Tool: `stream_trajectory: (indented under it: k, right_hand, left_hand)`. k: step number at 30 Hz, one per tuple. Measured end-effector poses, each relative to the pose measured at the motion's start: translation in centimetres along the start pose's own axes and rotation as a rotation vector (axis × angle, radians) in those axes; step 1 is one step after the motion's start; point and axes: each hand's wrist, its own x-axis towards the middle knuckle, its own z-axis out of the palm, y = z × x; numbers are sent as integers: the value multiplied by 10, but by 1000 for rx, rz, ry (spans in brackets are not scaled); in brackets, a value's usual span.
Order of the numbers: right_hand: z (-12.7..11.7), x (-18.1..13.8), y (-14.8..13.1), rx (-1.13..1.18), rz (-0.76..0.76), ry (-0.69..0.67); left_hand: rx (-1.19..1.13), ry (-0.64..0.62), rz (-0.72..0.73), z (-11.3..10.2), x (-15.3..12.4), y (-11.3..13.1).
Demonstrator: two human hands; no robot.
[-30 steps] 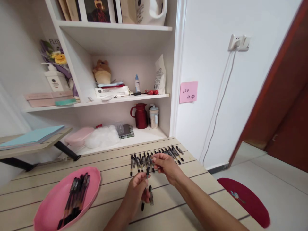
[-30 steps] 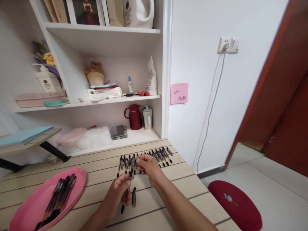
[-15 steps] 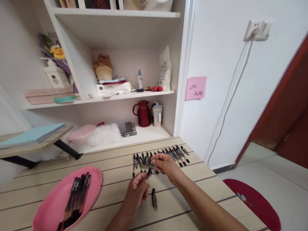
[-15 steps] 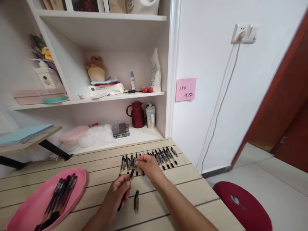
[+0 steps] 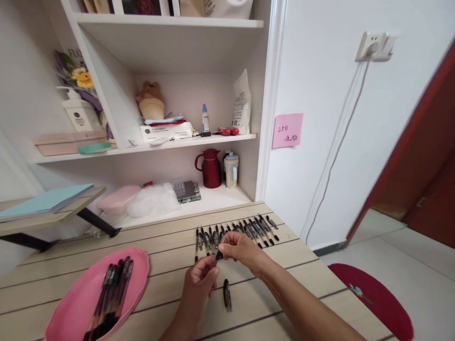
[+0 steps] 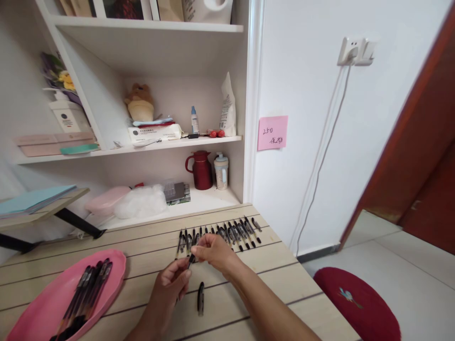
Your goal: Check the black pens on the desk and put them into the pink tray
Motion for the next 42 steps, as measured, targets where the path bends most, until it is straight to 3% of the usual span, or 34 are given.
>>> stream_trajectory:
  k: [3,8,12,17,21,26,30,35,42]
  right_hand:
    - [2,-1,1,140,-26,-62]
    - [6,1,8,189,-51,73]
    - [8,1,8,260,11,-23]
    - [10,1,8,202,-11,96]
    - [11,0,9,277,12,2]
    - [12,1,13,204,-14,84]
    - [11,1,13,215,12,-26]
    - [13,2,15,139,-17,103]
    - [12,3,18,116,-51,74]
  left_hand:
    - [-10,7,-14,0,-1,2]
    - [-8,-2,-27,1,-3,4]
    - [-11,22,-30,2,-3,3]
    - [-12,10,-16,2,0,-1]
    - [-14,19,-62,-1,1,-1]
    - [-22,0,-82,-2,-3,4]
    - [-18,38,-67,0,-5,5]
    - [12,44,-55,1,-4,1]
    - [-11,44,-35,-2,1,-5]
